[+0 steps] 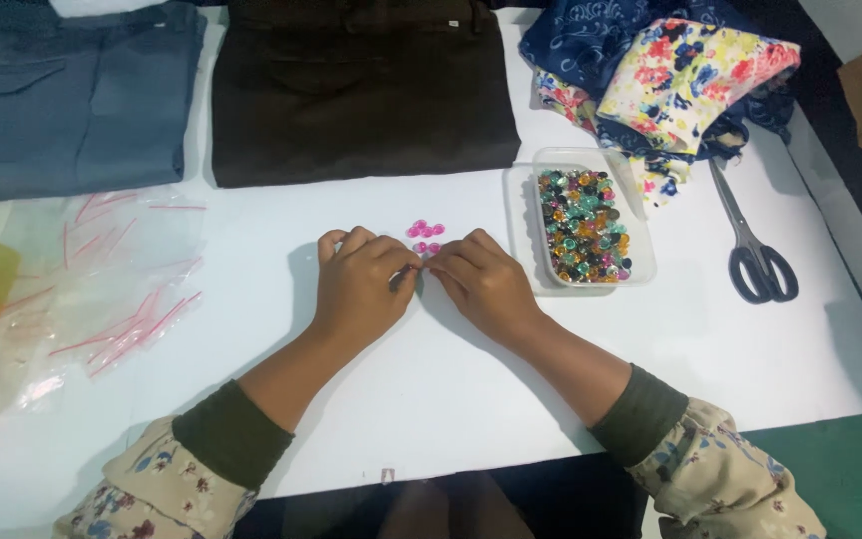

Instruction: Sorting small plastic buttons by color and packaging them into zip-lock bags.

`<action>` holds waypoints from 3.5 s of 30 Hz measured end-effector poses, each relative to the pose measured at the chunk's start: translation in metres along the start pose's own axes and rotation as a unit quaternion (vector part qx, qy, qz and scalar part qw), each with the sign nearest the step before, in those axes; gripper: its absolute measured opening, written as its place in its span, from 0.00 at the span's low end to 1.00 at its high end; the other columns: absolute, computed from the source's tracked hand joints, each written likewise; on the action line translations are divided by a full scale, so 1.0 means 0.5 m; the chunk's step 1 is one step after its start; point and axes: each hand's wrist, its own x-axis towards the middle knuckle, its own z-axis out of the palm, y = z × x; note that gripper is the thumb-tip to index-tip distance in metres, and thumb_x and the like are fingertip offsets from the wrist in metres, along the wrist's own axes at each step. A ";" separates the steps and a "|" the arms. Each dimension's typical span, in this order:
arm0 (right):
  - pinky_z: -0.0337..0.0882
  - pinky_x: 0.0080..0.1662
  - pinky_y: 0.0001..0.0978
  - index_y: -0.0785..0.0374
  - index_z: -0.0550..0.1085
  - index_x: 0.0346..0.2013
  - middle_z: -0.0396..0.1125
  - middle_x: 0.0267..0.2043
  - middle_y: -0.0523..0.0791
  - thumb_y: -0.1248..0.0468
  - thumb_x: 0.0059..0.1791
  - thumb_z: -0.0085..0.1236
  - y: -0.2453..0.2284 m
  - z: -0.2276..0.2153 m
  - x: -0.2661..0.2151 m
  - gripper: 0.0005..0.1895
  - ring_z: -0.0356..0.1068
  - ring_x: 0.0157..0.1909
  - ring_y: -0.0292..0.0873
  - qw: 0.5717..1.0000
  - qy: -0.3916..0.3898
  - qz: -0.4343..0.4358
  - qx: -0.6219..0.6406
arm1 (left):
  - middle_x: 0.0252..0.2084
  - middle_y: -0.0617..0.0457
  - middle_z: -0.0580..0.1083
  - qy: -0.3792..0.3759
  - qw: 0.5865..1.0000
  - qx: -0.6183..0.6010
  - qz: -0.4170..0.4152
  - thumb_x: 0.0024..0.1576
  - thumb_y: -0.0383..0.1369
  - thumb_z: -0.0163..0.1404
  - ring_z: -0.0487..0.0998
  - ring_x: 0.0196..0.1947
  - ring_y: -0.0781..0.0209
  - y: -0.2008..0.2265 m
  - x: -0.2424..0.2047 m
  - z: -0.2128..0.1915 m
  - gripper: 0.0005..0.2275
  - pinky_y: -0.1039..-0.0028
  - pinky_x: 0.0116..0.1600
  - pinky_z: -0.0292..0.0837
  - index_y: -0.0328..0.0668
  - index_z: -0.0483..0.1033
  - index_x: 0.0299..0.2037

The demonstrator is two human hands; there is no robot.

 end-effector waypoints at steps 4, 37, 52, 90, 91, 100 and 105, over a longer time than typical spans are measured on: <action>0.75 0.37 0.29 0.62 0.81 0.34 0.74 0.32 0.46 0.72 0.46 0.67 -0.007 -0.009 0.010 0.05 0.72 0.34 0.44 1.000 0.017 -0.007 0.008 | 0.35 0.57 0.80 -0.026 0.999 -0.024 -0.021 0.52 0.29 0.59 0.77 0.41 0.58 0.013 0.009 -0.025 0.05 0.51 0.57 0.58 0.50 0.83 0.37; 0.76 0.41 0.38 0.65 0.80 0.39 0.71 0.36 0.49 0.77 0.44 0.67 -0.047 0.013 0.028 0.11 0.73 0.39 0.50 0.993 -0.040 0.101 -0.047 | 0.37 0.59 0.79 0.130 0.977 0.114 -0.124 0.51 0.35 0.66 0.79 0.39 0.50 -0.321 -0.125 -0.255 0.10 0.59 0.47 0.70 0.55 0.84 0.43; 0.74 0.39 0.38 0.62 0.81 0.40 0.74 0.39 0.49 0.68 0.46 0.68 0.012 -0.041 0.000 0.09 0.72 0.39 0.47 0.976 -0.087 0.198 0.002 | 0.44 0.54 0.82 0.120 0.988 0.063 -0.076 0.56 0.29 0.63 0.78 0.42 0.49 -0.311 -0.120 -0.257 0.07 0.62 0.52 0.72 0.46 0.85 0.44; 0.69 0.34 0.27 0.53 0.82 0.39 0.75 0.33 0.41 0.65 0.49 0.72 0.086 -0.107 0.048 0.07 0.68 0.29 0.36 0.985 -0.063 0.158 0.001 | 0.55 0.57 0.81 0.057 0.947 0.279 -0.148 0.53 0.47 0.63 0.79 0.50 0.47 -0.332 -0.151 -0.254 0.20 0.54 0.45 0.70 0.57 0.85 0.55; 0.69 0.34 0.27 0.53 0.82 0.39 0.75 0.33 0.41 0.65 0.49 0.72 0.059 -0.088 0.051 0.07 0.68 0.29 0.36 0.986 -0.063 0.156 0.001 | 0.55 0.57 0.81 0.059 0.947 0.279 -0.150 0.53 0.47 0.63 0.79 0.50 0.47 -0.342 -0.154 -0.265 0.20 0.54 0.45 0.70 0.57 0.85 0.55; 0.72 0.32 0.32 0.52 0.84 0.42 0.77 0.34 0.42 0.59 0.46 0.69 -0.009 -0.010 0.044 0.10 0.75 0.31 0.39 0.959 -0.198 0.202 -0.025 | 0.58 0.40 0.75 -0.037 0.924 0.119 -0.362 0.51 0.43 0.60 0.72 0.57 0.38 -0.402 -0.180 -0.371 0.26 0.55 0.60 0.64 0.50 0.79 0.62; 0.70 0.33 0.33 0.58 0.81 0.41 0.72 0.31 0.43 0.63 0.46 0.72 -0.108 0.030 0.129 0.11 0.68 0.28 0.41 0.988 -0.131 0.069 0.044 | 0.59 0.49 0.74 -0.041 0.932 0.054 -0.355 0.48 0.39 0.62 0.72 0.57 0.46 -0.376 -0.167 -0.402 0.26 0.59 0.61 0.64 0.49 0.77 0.60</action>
